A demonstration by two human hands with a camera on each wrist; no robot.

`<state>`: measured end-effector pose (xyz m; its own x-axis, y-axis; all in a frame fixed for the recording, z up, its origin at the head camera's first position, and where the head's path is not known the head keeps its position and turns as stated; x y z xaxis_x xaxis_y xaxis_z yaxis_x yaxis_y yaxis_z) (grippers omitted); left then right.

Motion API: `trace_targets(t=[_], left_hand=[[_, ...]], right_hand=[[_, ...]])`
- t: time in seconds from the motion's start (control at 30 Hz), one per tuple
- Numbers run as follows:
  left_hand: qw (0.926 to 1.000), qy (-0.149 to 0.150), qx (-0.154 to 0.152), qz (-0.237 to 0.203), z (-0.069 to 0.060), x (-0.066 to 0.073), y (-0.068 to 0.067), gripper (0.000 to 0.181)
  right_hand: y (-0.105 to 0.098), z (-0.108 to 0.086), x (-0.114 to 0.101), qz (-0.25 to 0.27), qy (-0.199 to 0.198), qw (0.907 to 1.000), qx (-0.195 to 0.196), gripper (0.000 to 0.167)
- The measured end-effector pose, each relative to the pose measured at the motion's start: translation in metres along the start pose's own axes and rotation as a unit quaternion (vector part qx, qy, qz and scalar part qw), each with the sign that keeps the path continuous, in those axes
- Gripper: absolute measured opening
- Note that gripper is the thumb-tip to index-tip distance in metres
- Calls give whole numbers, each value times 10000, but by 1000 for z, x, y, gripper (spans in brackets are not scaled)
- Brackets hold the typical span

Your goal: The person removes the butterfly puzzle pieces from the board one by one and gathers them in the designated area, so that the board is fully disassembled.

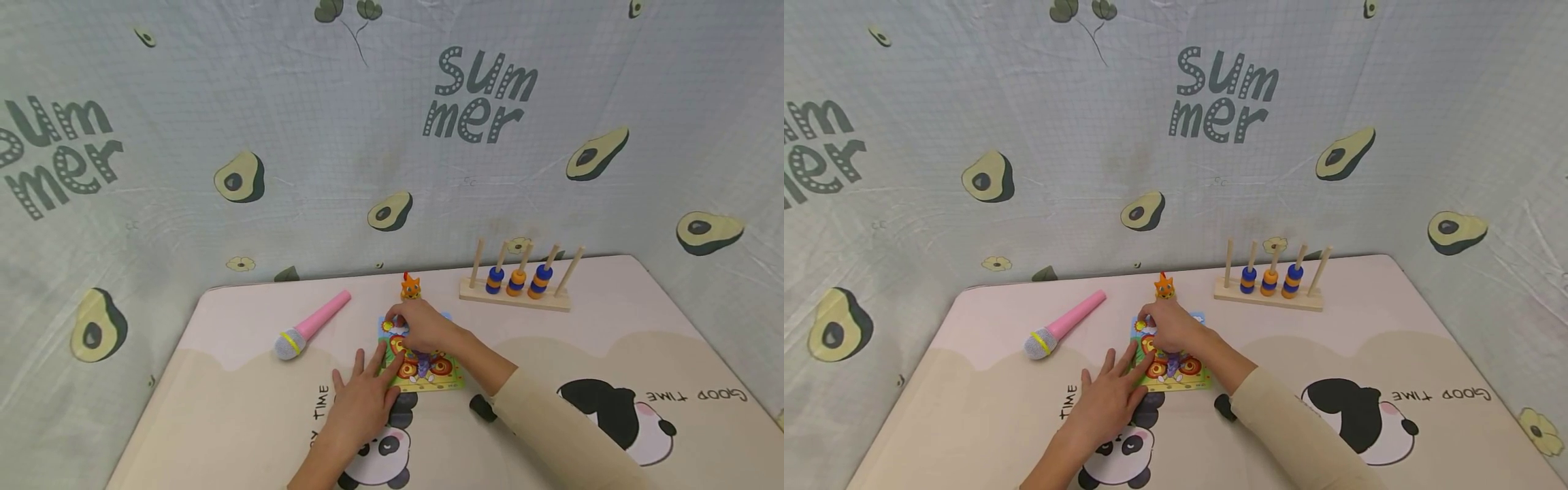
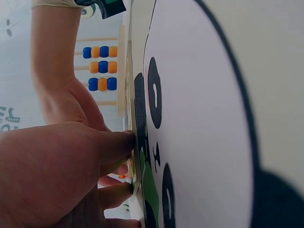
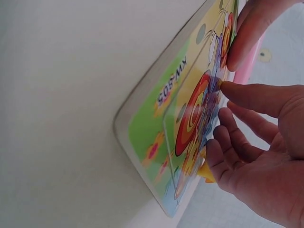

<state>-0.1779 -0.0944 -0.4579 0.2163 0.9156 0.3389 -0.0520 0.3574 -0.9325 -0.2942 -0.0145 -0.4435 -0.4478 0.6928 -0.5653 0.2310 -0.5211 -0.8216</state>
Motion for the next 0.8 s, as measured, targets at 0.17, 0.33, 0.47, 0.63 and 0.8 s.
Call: trace_targets(t=[0.17, 0.33, 0.47, 0.63, 0.8], left_hand=[[10000, -3, 13, -19, 0, 0, -1, 52], [10000, -29, -29, -46, 0, 0, 0, 53], [10000, -18, -47, -15, 1, -1, 0, 52], [10000, -25, -57, -26, 0, -1, 0, 52], [9999, -69, -73, -80, 1, -2, 2, 53]], right_hand=[[-1, 0, 0, -6, -54, 10000, 46, 47], [-3, -2, 2, -20, -111, 9999, 126, 46], [-4, -5, 7, -66, -62, 9998, 163, 47], [-7, -9, 13, -57, 137, 9998, 121, 50], [-13, -11, 19, -185, 397, 9990, 117, 51]])
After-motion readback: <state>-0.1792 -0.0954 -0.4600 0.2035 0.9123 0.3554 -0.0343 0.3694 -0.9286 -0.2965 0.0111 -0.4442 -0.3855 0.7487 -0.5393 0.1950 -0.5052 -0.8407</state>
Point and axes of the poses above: each hand's wrist, its own z-axis towards the middle knuckle, its own y-axis out of the palm, x = y × z, the point moved 9 cm from there along z, towards the middle knuckle, and after that the axes turned 12 degrees about x, right-handed, at the moved point
